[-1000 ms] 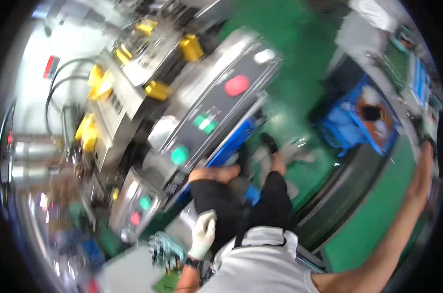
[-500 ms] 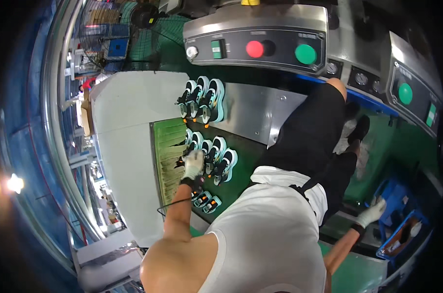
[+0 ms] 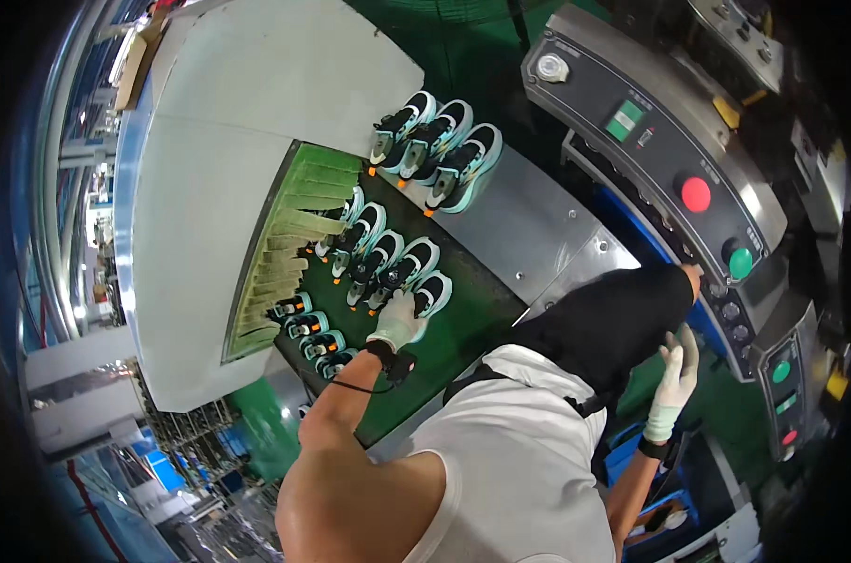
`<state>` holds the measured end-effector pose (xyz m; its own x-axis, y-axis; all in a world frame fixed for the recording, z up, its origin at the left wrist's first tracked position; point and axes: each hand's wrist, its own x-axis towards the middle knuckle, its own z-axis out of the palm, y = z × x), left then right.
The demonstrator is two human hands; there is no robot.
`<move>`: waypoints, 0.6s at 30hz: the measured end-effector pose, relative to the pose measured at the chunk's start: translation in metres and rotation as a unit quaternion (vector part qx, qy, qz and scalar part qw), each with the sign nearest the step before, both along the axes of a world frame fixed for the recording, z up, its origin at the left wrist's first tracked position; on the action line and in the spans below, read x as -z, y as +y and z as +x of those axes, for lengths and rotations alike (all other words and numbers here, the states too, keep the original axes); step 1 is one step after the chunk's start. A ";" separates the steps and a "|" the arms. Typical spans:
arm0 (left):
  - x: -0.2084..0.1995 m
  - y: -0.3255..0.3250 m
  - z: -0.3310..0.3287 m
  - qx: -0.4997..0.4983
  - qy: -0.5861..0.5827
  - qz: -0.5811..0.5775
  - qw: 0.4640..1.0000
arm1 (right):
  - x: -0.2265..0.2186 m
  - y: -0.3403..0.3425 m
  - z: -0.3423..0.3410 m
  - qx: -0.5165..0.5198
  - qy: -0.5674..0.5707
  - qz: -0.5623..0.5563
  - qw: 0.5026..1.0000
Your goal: Using an industrial machine to press and shape athletic shoes in a factory.
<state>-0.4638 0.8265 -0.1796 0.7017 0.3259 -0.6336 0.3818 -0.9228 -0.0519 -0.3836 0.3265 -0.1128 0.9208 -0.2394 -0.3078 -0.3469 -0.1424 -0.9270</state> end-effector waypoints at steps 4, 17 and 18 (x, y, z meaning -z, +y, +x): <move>-0.049 -0.031 0.036 -0.129 -0.132 -0.291 0.939 | -0.009 0.053 0.035 -0.102 -0.034 0.015 0.994; -0.216 -0.163 0.254 0.315 -0.188 -0.729 0.578 | -0.033 0.108 0.069 -0.110 -0.007 0.497 0.861; -0.214 -0.168 0.267 0.339 -0.235 -0.694 0.590 | -0.053 0.104 0.077 -0.098 -0.034 0.502 0.858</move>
<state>-0.1966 0.6585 0.0344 0.5772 -0.7342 0.3576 -0.4284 0.1006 0.8980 -0.3066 0.4301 -0.0594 0.9373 0.2773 -0.2109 -0.3471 0.6915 -0.6335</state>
